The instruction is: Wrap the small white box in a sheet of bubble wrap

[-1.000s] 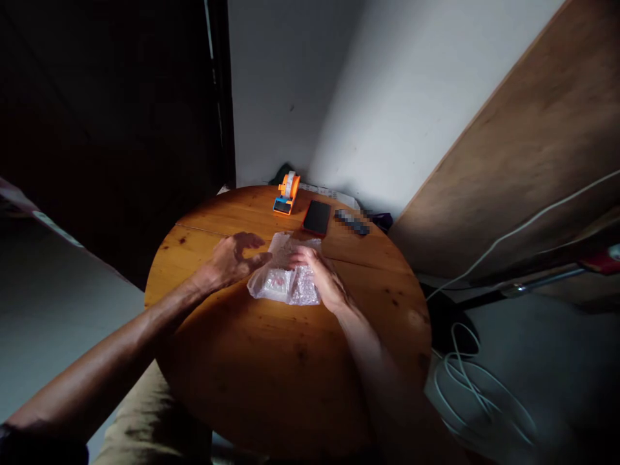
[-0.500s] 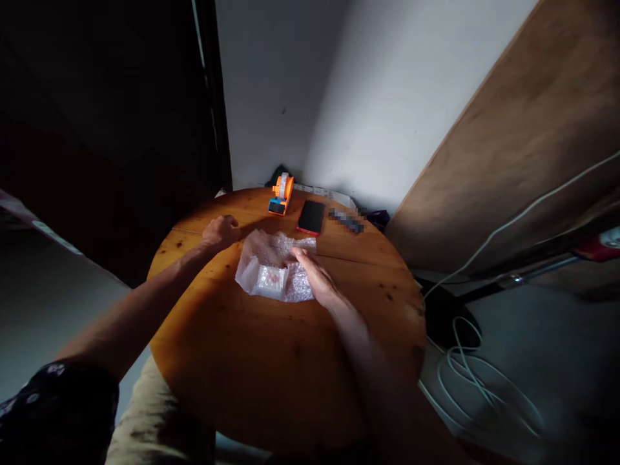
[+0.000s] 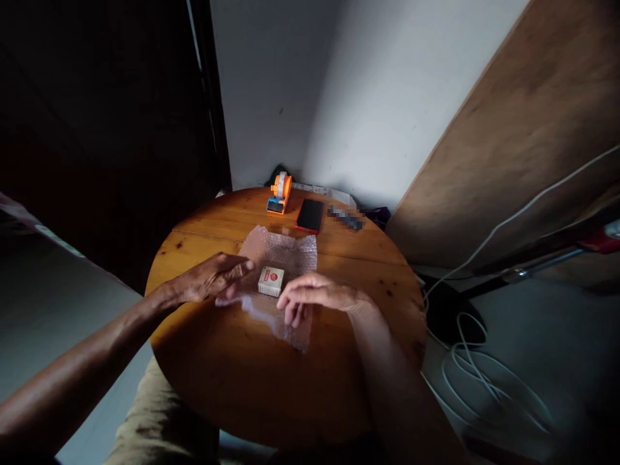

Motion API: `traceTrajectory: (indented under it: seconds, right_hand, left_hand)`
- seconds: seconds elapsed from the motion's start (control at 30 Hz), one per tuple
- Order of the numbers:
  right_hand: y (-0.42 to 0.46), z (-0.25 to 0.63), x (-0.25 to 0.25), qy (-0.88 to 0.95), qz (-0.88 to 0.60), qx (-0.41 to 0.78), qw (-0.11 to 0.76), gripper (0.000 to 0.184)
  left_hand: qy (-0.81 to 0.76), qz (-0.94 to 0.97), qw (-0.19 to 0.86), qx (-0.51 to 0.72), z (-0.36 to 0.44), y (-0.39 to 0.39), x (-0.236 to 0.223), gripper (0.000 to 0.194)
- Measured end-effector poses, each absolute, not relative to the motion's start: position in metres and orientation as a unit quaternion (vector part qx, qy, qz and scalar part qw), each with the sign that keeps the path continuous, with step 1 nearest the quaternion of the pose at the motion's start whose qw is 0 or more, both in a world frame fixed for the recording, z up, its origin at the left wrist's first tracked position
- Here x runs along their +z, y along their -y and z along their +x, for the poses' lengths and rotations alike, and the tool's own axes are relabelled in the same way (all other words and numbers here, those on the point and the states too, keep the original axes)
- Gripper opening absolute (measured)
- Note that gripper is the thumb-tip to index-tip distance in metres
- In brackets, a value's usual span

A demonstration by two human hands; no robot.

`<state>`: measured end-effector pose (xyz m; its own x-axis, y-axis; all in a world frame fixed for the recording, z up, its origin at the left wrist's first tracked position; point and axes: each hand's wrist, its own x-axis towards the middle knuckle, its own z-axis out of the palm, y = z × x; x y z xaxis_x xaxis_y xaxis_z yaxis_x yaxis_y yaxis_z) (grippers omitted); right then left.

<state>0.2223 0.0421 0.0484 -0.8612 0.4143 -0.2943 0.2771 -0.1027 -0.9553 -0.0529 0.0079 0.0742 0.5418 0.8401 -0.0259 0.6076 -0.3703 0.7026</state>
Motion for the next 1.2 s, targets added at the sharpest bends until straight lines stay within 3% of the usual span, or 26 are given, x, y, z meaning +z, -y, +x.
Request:
traceTrajectory:
  seconds: [0.07, 0.13, 0.2, 0.3, 0.4, 0.5, 0.6, 0.7, 0.77, 0.87, 0.97, 1.2]
  right_hand:
    - [-0.039, 0.22, 0.048, 0.689, -0.25, 0.678, -0.049, 0.045]
    - [-0.039, 0.219, 0.047, 0.711, -0.257, 0.651, -0.069, 0.039]
    - [-0.042, 0.22, 0.046, 0.722, -0.267, 0.637, -0.02, 0.034]
    - [-0.047, 0.221, 0.045, 0.725, -0.315, 0.591, 0.164, 0.03]
    - [-0.05, 0.217, 0.04, 0.721, -0.36, 0.511, 0.299, 0.024]
    - [-0.05, 0.21, 0.031, 0.73, -0.387, 0.493, 0.272, 0.047]
    - [-0.047, 0.205, 0.023, 0.733, -0.407, 0.495, 0.227, 0.073]
    - [-0.044, 0.202, 0.021, 0.758, -0.395, 0.468, 0.224, 0.083]
    - [-0.041, 0.199, 0.02, 0.785, -0.388, 0.43, 0.222, 0.074]
    - [-0.039, 0.196, 0.022, 0.81, -0.391, 0.385, 0.207, 0.047]
    - [-0.04, 0.2, 0.032, 0.806, -0.401, 0.385, 0.205, 0.03]
    - [-0.044, 0.256, 0.055, 0.713, -0.515, 0.348, 0.326, 0.037]
  left_hand:
    - [-0.423, 0.816, 0.381, 0.102, -0.056, 0.008, 0.071, 0.048]
    - [-0.475, 0.806, 0.341, 0.091, -0.055, 0.02, 0.065, 0.037]
    - [-0.518, 0.798, 0.288, 0.112, -0.051, 0.026, 0.057, 0.029]
    - [-0.532, 0.802, 0.195, 0.188, -0.042, 0.02, 0.044, 0.024]
    - [-0.512, 0.8, 0.172, 0.261, -0.03, 0.006, 0.031, 0.057]
    - [-0.531, 0.779, 0.216, 0.254, -0.018, -0.001, 0.021, 0.08]
    - [-0.531, 0.771, 0.256, 0.241, -0.011, 0.001, 0.012, 0.087]
    - [-0.516, 0.77, 0.268, 0.262, -0.009, 0.006, 0.003, 0.098]
    - [-0.513, 0.776, 0.251, 0.268, -0.009, 0.007, -0.004, 0.112]
    - [-0.526, 0.79, 0.202, 0.242, -0.005, 0.006, -0.014, 0.13]
    - [-0.539, 0.798, 0.172, 0.206, -0.002, 0.004, -0.018, 0.136]
    - [-0.484, 0.855, 0.098, 0.162, -0.004, 0.005, -0.017, 0.126]
